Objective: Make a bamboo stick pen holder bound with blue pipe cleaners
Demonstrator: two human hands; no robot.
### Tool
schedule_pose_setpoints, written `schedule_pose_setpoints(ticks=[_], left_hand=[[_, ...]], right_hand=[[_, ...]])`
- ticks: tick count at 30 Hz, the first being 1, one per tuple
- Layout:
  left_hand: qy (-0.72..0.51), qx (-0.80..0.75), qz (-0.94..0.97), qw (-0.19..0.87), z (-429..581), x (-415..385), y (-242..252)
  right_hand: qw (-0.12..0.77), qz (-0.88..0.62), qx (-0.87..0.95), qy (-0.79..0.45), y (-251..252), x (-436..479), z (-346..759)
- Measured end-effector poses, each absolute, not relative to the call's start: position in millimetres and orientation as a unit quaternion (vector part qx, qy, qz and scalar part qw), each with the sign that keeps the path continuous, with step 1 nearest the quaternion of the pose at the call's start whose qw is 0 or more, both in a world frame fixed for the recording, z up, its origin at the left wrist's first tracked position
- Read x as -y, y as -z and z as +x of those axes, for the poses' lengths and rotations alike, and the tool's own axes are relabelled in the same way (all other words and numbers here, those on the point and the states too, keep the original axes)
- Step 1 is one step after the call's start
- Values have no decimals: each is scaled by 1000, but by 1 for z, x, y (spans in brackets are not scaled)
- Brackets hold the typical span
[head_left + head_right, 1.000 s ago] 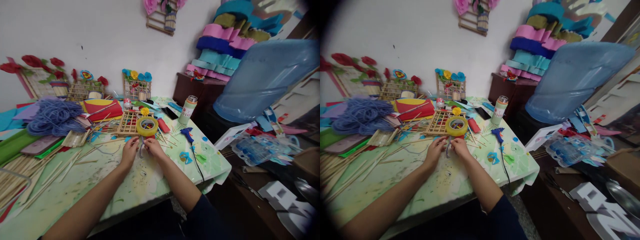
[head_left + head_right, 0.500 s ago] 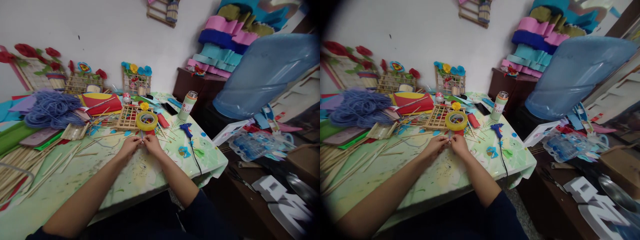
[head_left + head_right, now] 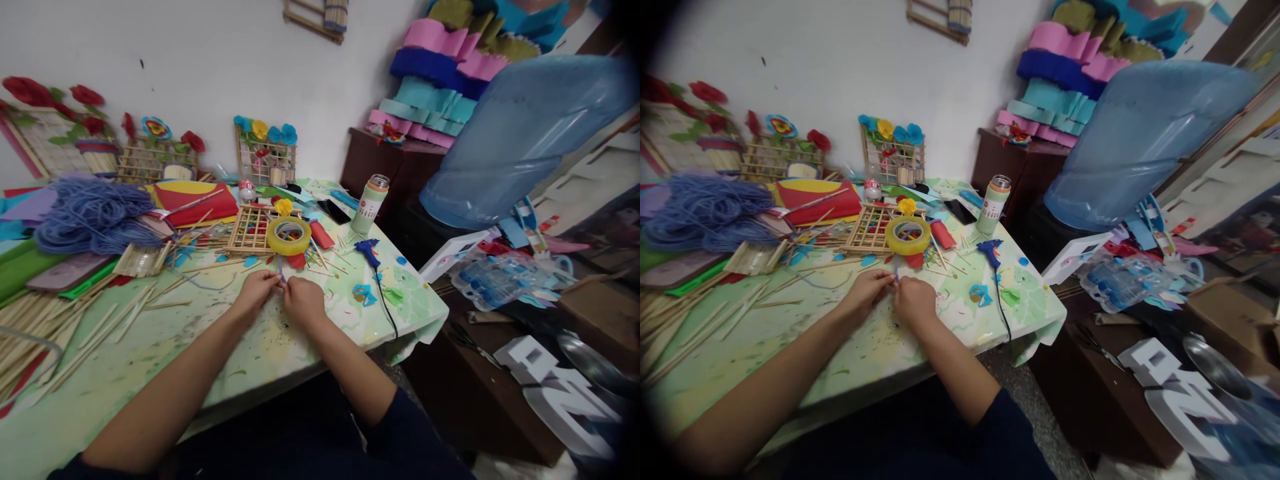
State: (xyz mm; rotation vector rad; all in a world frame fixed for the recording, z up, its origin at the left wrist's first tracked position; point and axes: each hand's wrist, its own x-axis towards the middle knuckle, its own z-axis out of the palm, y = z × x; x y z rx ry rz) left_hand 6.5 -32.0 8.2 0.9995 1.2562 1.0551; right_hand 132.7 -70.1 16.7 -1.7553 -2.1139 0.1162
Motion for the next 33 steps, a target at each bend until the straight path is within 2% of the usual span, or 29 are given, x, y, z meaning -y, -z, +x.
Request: schedule_pose_setpoints(ticks=[11, 13, 15, 17, 19, 22, 26, 29, 33], left_hand=[[-467, -502, 382, 620, 11, 37, -13], [-473, -498, 380, 619, 11, 36, -12], [-476, -496, 378, 620, 10, 36, -11], [-475, -495, 378, 622, 10, 36, -11], [-472, -492, 379, 626, 10, 37, -11], [-472, -487, 381, 628, 9, 38, -12], [-469, -482, 380, 635, 6, 40, -13], [-462, -475, 377, 647, 4, 39, -14], [-458, -467, 365, 662, 1, 38, -16]], right_hand=[[160, -591, 789, -42, -12, 77, 129], [183, -597, 779, -63, -13, 75, 130], [243, -604, 753, -93, -14, 69, 133], [327, -608, 708, -150, -14, 58, 134], [385, -601, 648, -264, -14, 43, 135], [377, -578, 589, -421, -11, 24, 135], [354, -530, 593, -491, -7, 17, 141], [361, -494, 626, -484, -6, 19, 146], [347, -490, 709, -369, -6, 21, 145]])
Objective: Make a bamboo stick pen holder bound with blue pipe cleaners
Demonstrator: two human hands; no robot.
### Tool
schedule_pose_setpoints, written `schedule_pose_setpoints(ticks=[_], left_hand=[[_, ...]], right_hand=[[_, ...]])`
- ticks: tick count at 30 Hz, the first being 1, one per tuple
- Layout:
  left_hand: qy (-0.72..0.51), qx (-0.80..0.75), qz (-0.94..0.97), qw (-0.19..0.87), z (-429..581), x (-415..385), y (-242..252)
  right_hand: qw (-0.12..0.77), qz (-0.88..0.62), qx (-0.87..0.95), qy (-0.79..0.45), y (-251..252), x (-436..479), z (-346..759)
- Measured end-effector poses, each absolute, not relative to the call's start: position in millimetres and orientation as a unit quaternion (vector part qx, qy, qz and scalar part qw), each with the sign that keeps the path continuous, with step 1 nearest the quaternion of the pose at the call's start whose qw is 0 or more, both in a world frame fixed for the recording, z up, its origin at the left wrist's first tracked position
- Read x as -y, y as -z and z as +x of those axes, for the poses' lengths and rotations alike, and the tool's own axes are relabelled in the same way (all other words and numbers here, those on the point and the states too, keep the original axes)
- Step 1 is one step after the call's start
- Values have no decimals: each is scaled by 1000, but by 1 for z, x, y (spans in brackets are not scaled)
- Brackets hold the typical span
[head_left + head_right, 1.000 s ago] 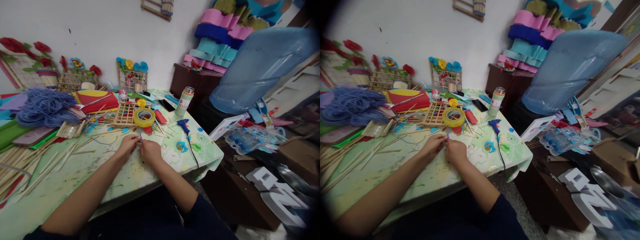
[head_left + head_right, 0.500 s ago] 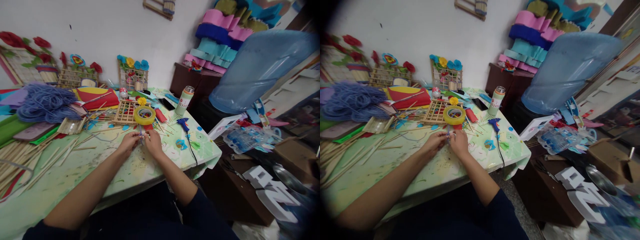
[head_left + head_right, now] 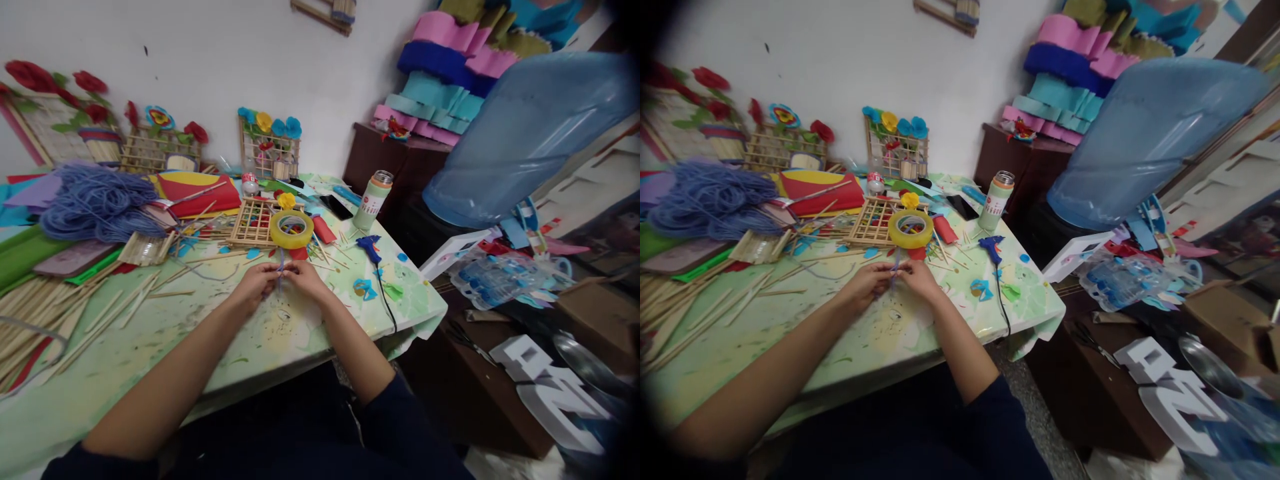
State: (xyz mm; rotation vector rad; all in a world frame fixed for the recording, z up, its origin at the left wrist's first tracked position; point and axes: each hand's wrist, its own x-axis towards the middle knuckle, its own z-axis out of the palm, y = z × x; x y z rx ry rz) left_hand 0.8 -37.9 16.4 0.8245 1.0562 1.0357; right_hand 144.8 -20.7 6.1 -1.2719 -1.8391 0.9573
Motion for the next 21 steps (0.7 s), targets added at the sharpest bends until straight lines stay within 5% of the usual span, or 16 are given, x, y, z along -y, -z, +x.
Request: schedule_pose_setpoints(ticks=[9, 16, 21], left_hand=[[-462, -449, 332, 689, -5, 34, -17], [-454, -445, 335, 695, -5, 31, -14], [-438, -448, 365, 689, -7, 30, -16]], right_hand=[[227, -581, 733, -270, -21, 33, 171], [274, -648, 698, -135, -37, 28, 169], [310, -535, 701, -355, -24, 16, 130]])
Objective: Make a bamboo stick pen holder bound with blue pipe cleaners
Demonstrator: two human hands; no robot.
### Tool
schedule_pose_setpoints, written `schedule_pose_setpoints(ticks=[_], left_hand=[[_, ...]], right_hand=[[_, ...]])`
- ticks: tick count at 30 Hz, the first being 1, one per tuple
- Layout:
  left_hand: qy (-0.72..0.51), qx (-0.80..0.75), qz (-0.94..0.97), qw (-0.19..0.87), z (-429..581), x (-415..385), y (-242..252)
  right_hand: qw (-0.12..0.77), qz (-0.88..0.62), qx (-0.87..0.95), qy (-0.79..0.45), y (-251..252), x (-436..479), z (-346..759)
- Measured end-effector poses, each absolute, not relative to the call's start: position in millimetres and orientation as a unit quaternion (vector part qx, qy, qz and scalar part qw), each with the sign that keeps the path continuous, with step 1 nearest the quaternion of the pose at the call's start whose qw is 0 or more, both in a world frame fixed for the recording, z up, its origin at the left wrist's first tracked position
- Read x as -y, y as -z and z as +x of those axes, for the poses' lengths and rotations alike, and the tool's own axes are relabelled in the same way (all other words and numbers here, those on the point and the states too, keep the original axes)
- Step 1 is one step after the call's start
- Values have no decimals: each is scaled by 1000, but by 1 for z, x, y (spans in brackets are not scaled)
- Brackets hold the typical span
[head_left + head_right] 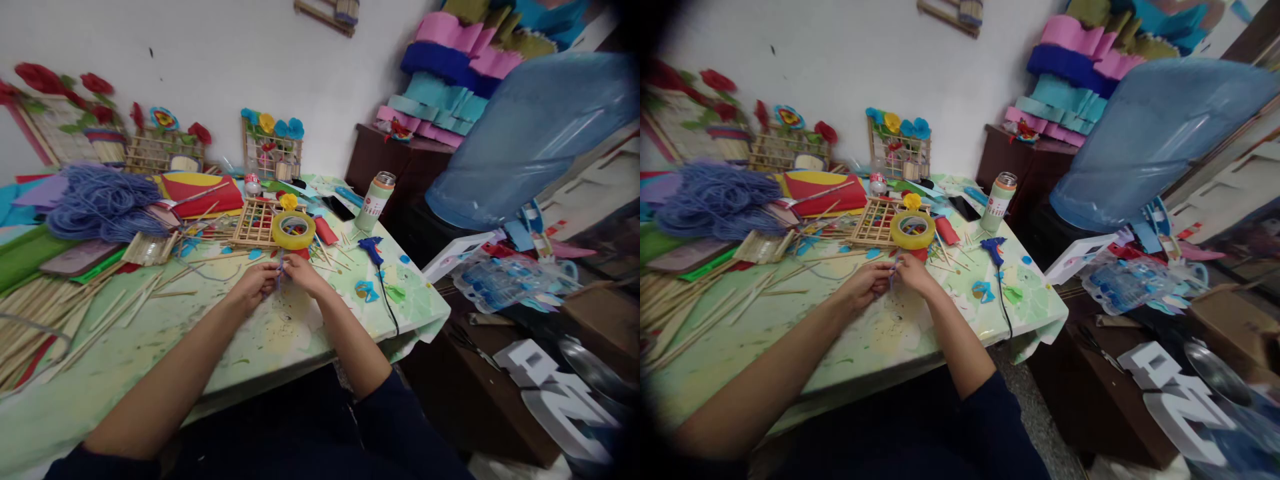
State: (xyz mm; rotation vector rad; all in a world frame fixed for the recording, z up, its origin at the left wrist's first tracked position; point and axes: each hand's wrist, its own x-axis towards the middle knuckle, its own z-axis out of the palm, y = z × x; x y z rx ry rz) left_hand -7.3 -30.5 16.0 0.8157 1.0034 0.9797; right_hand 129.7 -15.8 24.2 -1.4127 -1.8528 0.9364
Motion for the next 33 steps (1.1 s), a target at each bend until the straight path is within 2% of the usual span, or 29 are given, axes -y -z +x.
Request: schedule_pose_setpoints(ticks=[4, 9, 18, 20, 23, 26, 33], left_hand=[[-425, -470, 398, 664, -10, 30, -18], [-415, -513, 452, 600, -10, 30, -13], [-402, -559, 592, 419, -13, 28, -19], [-367, -573, 643, 353, -13, 32, -24], [-248, -614, 724, 194, -10, 42, -32], [-176, -628, 749, 118, -5, 51, -38], [-132, -575, 807, 32, 16, 72, -30]], right_hand=[[294, -535, 674, -415, -13, 15, 122], [288, -549, 684, -384, -5, 13, 131], [298, -579, 696, -302, 2, 14, 126], [306, -591, 692, -280, 2, 16, 126], [326, -602, 678, -268, 2, 20, 126], [363, -597, 649, -301, 1, 20, 127], [431, -579, 549, -422, 2, 19, 127]])
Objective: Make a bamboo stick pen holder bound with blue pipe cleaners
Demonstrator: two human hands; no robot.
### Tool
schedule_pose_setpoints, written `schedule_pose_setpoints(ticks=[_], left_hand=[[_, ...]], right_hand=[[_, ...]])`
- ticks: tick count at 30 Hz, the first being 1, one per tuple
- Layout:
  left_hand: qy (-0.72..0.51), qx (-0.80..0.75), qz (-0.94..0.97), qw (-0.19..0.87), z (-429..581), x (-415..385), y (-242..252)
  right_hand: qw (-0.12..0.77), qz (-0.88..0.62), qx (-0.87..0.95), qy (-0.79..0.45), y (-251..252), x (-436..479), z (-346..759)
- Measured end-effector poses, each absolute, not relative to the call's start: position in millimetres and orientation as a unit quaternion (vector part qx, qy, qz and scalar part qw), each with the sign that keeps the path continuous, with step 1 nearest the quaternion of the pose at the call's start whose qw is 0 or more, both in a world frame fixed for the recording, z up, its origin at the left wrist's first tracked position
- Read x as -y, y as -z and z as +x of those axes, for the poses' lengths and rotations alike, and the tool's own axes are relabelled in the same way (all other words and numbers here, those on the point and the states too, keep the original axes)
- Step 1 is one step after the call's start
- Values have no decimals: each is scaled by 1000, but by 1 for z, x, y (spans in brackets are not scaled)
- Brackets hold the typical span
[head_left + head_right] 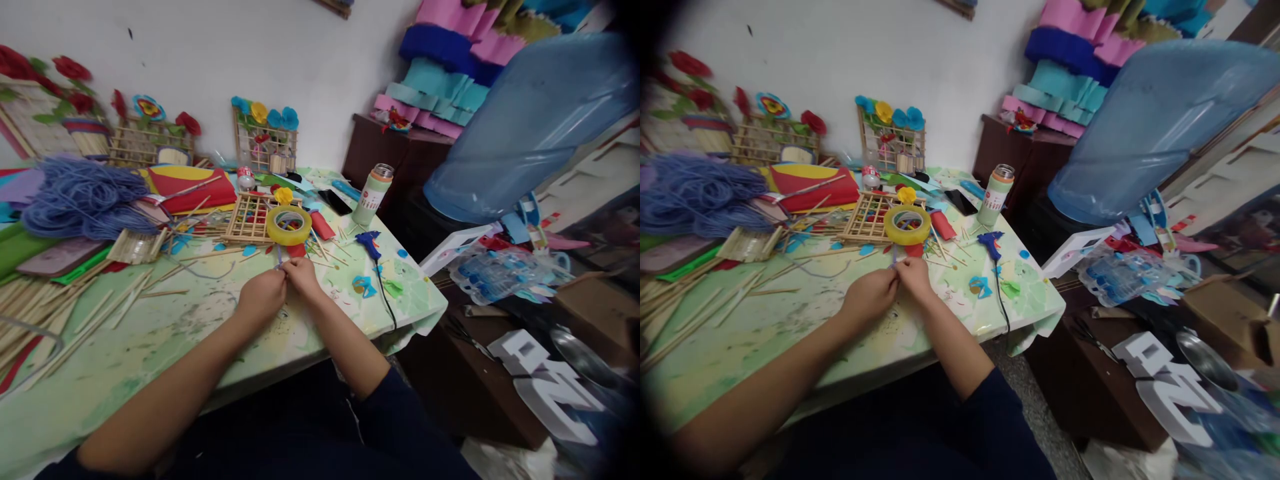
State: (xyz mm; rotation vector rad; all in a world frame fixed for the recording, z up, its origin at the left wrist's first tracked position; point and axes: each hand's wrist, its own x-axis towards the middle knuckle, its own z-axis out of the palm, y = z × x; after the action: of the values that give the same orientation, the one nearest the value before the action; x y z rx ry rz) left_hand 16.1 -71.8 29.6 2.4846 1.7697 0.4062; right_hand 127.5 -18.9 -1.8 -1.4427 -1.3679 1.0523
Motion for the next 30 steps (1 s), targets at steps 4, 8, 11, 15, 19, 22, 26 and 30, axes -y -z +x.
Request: schedule_pose_setpoints(ticks=[4, 8, 11, 15, 19, 22, 26, 30], left_hand=[[-138, -548, 824, 24, 20, 78, -28], [-258, -553, 789, 75, 9, 68, -34], [-392, -573, 702, 161, 1, 53, -30], [-458, -544, 533, 458, -1, 37, -15], [-441, -513, 513, 528, 3, 35, -6], [-430, -514, 510, 539, 2, 35, -7], [-409, -535, 519, 526, -6, 33, -9], [-392, -565, 527, 499, -12, 32, -14]], right_hand=[[451, -555, 499, -489, 1, 22, 125], [451, -513, 454, -572, -5, 28, 124], [441, -486, 430, -620, -11, 33, 125], [413, -459, 407, -673, -17, 36, 127], [389, -475, 417, -670, -21, 37, 127], [372, -493, 440, -651, -21, 38, 126], [351, -527, 475, -611, -19, 38, 125], [351, -557, 522, -543, -12, 34, 125]])
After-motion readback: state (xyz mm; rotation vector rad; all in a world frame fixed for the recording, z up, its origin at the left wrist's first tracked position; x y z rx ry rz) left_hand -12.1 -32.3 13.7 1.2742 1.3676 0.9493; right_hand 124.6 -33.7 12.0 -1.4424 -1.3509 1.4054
